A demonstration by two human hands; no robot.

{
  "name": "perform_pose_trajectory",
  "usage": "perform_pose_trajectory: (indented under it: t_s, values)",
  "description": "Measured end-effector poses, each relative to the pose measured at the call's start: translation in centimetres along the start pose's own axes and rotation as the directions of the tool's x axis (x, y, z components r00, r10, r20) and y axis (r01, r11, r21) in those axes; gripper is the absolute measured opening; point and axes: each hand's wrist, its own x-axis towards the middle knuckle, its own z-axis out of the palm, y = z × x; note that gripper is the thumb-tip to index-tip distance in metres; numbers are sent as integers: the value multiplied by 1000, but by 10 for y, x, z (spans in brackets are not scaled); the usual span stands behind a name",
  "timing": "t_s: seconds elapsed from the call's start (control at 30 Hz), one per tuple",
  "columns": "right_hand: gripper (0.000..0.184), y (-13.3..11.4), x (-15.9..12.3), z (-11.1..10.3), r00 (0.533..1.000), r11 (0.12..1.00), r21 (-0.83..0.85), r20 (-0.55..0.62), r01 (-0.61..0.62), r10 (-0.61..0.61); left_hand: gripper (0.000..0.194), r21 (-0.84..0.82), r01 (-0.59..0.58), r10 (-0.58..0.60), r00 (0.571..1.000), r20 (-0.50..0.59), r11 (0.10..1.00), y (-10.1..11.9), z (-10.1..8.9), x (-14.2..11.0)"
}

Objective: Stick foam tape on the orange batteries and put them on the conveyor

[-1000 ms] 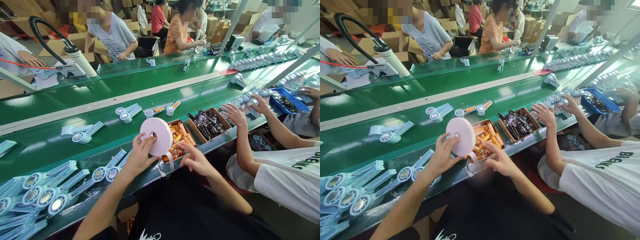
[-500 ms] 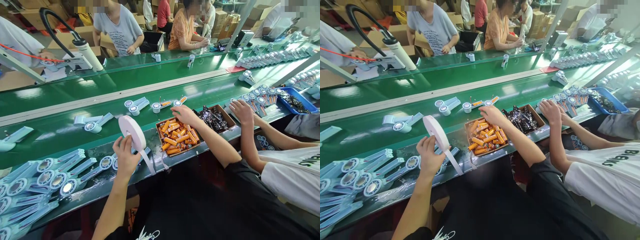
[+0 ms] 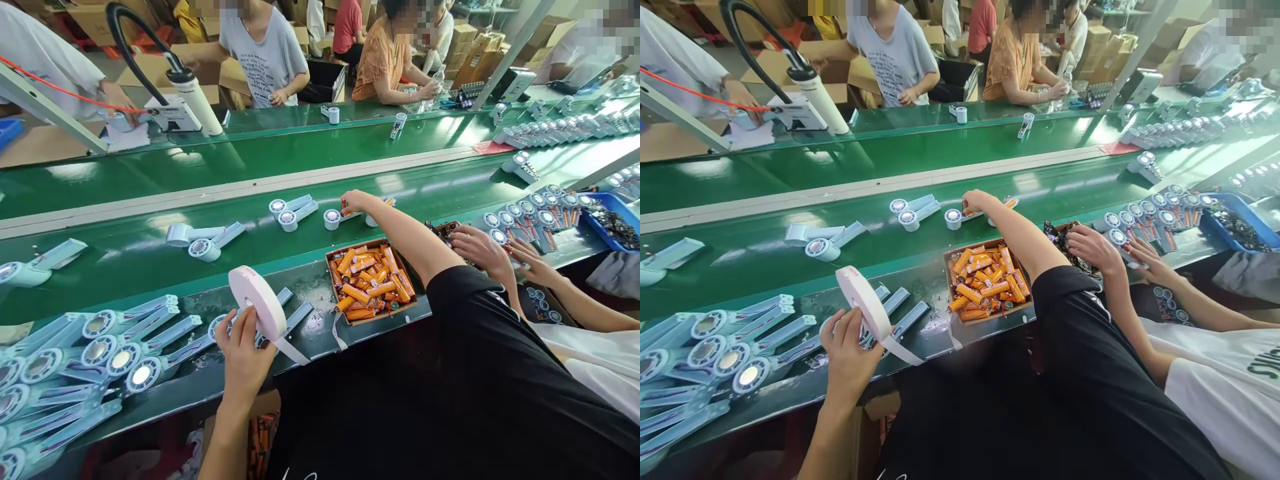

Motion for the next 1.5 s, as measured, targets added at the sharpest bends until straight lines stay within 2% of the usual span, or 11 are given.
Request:
perform_pose_trajectory:
  t_s: [0.23, 0.43, 0.6, 0.73, 0.8, 0.87, 0.93, 1.0, 1.1, 1.27, 1.5]
  values:
    - [39, -7, -17, 8, 999, 998, -47, -37, -30, 28, 75, -22, -12, 12, 1000, -25, 1000, 20, 7, 8]
    - [47, -23, -80, -15, 960, 996, -10, -269, -87, 81, 77, -74, -70, 70, 998, -2, 995, 47, 6, 18]
    - [28, -54, -175, -7, 953, 938, 174, -101, 300, -286, 78, -63, -104, 101, 994, -51, 993, 44, -5, 5]
    - [15, -75, -217, 26, 919, 914, 127, -144, 385, -367, 78, -77, -128, 125, 991, -43, 989, 45, -2, 5]
    - [10, -74, -222, 34, 916, 894, 240, -238, 379, -324, 79, -94, -134, 132, 991, -28, 987, 49, 0, 8]
    - [14, -70, -225, 35, 909, 771, 526, -384, 359, -162, 79, -109, -137, 137, 991, -16, 984, 55, 1, 11]
    - [25, -67, -233, 32, 862, 484, 783, -496, 390, 108, 78, -118, -140, 140, 990, -5, 983, 59, 1, 13]
    - [37, -73, -247, 31, 800, 190, 862, -508, 471, 320, 76, -116, -148, 151, 988, 19, 982, 63, 1, 14]
    - [46, -96, -273, 39, 771, -20, 845, -478, 534, 421, 73, -87, -187, 193, 979, 70, 978, 70, 3, 15]
    - [35, -135, -302, 63, 709, 24, 802, -541, 597, 452, 66, -59, -245, 250, 962, 111, 968, 83, 2, 16]
    - [31, -153, -306, 73, 658, 129, 807, -552, 576, 513, 64, -34, -259, 262, 956, 131, 965, 89, 0, 15]
